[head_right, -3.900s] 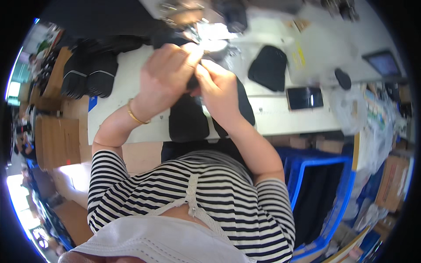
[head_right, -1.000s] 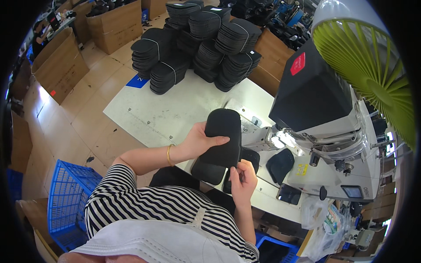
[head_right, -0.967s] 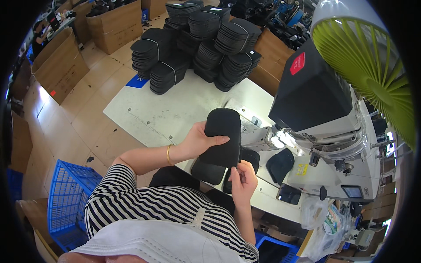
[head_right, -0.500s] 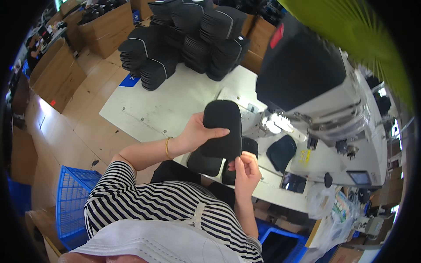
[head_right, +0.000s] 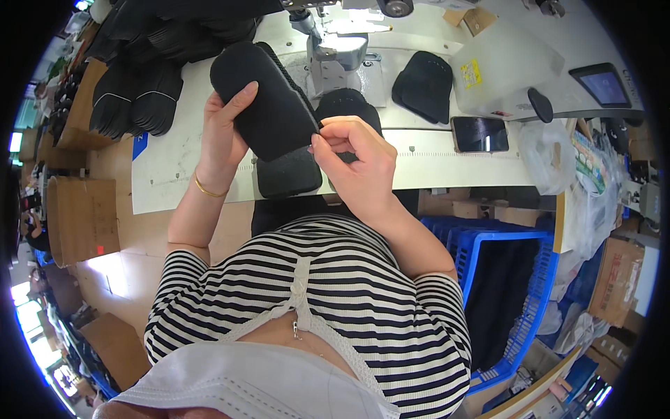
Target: The person aligns fabric shoe pieces and stitches them together along the edges using a sewing machine.
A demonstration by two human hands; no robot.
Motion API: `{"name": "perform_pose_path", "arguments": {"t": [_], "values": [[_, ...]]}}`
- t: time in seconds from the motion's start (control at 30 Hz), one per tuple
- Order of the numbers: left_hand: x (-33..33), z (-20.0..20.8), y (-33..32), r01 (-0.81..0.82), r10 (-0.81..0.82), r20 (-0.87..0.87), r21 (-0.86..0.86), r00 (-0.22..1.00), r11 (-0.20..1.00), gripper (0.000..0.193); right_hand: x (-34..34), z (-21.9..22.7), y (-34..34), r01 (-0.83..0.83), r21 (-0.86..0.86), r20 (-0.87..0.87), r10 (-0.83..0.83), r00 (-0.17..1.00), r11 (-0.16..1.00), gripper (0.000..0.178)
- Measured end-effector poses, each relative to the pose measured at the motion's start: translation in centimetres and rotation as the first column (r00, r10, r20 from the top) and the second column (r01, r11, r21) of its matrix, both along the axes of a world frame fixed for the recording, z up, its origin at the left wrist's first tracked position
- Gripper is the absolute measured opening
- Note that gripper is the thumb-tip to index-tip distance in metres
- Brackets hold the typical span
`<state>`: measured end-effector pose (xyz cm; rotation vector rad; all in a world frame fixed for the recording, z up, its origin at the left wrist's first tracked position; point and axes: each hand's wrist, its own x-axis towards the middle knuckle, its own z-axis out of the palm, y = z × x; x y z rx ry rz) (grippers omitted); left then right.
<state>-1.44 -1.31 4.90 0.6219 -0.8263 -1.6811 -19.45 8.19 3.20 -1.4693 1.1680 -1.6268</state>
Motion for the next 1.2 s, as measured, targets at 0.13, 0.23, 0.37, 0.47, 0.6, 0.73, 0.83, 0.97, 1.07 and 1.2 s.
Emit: {"name": "perform_pose_path", "arguments": {"t": [0.13, 0.23, 0.37, 0.47, 0.6, 0.73, 0.83, 0.97, 1.07, 1.2], "values": [[-0.2, -0.2, 0.2, -0.015, 0.016, 0.033, -0.007, 0.999, 1.0, 0.017, -0.6, -0.2, 0.6, -0.043, 0.067, -0.015, 0.044, 0.999, 0.997, 0.013], [-0.5, -0.1, 0.1, -0.057, 0.059, 0.075, -0.028, 0.995, 0.998, 0.018, -0.4, -0.3, 0.4, -0.068, 0.079, 0.095, 0.06, 0.994, 0.995, 0.017], [-0.8, 0.3, -0.3, -0.096, 0.107, 0.139, -0.085, 0.984, 0.992, 0.02, 0.1, 1.0, 0.0, -0.03, 0.152, 0.269, -0.012, 0.963, 0.988, 0.016], [-1.5, 1.1, -1.3, -0.105, 0.139, 0.219, -0.163, 0.966, 0.981, 0.023, -1.3, 0.7, -1.2, -0.24, 0.279, 0.269, 0.164, 0.949, 0.93, 0.016], [-1.7, 2.1, -4.7, -0.008, 0.181, 0.458, -0.355, 0.87, 0.935, 0.03, -2.0, 1.1, -3.3, -0.308, 0.355, 0.288, 0.21, 0.934, 0.882, 0.017], [-2.4, 3.7, -7.5, 0.032, 0.18, 0.622, -0.313, 0.762, 0.949, 0.031, -2.0, 1.7, -5.1, -0.273, 0.272, 0.366, 0.163, 0.916, 0.923, 0.016], [-2.4, 4.1, -8.9, 0.076, 0.146, 0.622, -0.316, 0.77, 0.946, 0.022, -2.3, 2.0, -6.0, -0.293, 0.224, 0.42, 0.179, 0.89, 0.93, 0.015], [-3.0, 4.3, -9.2, 0.093, 0.132, 0.593, -0.334, 0.794, 0.938, 0.022, -2.4, 2.1, -6.2, -0.282, 0.212, 0.428, 0.17, 0.887, 0.936, 0.016], [-2.8, 3.9, -9.7, 0.095, 0.18, 0.6, -0.397, 0.779, 0.913, 0.024, -2.2, 2.0, -6.1, -0.284, 0.207, 0.44, 0.17, 0.882, 0.936, 0.017], [-3.1, 4.5, -9.6, 0.083, 0.197, 0.651, -0.374, 0.733, 0.924, 0.025, -2.1, 2.2, -6.1, -0.291, 0.21, 0.448, 0.172, 0.877, 0.933, 0.017]]}}
